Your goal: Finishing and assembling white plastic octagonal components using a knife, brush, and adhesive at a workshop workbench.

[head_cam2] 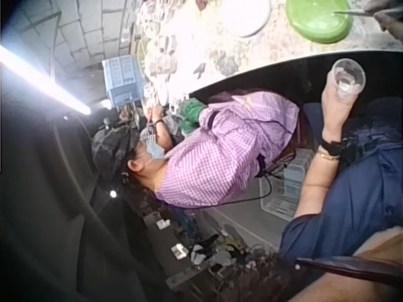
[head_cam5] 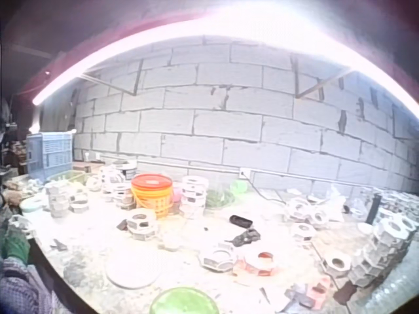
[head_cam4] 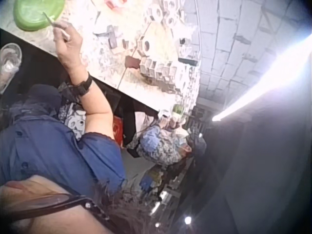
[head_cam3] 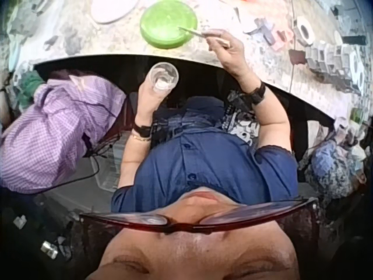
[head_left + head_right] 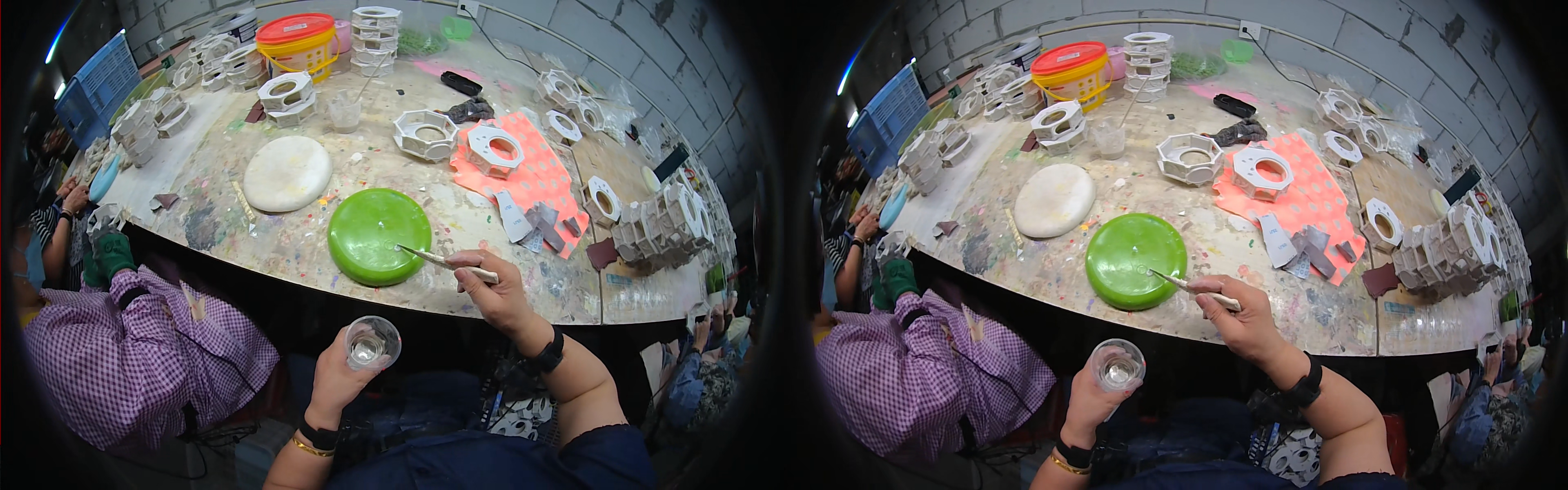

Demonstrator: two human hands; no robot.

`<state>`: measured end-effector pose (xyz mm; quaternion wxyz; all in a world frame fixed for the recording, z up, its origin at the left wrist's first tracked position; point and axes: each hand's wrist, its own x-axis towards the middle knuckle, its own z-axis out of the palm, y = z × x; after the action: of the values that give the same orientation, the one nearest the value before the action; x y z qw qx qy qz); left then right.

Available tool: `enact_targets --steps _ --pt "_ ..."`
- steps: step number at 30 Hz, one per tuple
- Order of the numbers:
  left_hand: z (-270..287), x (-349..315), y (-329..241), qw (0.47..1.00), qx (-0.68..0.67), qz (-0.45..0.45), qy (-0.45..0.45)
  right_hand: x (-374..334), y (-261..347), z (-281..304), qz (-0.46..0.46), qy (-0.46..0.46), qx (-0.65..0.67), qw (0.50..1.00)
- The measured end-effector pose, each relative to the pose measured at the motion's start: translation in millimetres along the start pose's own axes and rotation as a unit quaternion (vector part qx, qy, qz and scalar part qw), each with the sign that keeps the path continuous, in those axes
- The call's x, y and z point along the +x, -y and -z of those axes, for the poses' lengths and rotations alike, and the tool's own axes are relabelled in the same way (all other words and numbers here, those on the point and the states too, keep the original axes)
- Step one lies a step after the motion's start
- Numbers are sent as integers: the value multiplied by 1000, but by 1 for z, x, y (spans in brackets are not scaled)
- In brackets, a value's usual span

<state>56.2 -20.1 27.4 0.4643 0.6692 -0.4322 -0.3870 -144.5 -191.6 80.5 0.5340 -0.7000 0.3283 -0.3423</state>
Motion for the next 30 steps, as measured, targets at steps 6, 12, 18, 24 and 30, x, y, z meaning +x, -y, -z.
enact_targets --steps 6,12,18,24,30 --pt "-1 0 -2 1000 -4 7 1 -3 -7 2 40 -1 -35 999" --pt "-1 0 -2 1000 2 2 2 -4 -3 3 53 30 -82 995" --pt "-2 0 -3 1000 -7 1 -2 -2 -6 1 52 4 -41 998" --pt "-1 -1 -6 1000 -15 3 0 -3 -3 1 47 -6 -35 998" --pt "0 -2 -1 1000 -11 -6 9 -5 -2 2 62 19 -74 995"
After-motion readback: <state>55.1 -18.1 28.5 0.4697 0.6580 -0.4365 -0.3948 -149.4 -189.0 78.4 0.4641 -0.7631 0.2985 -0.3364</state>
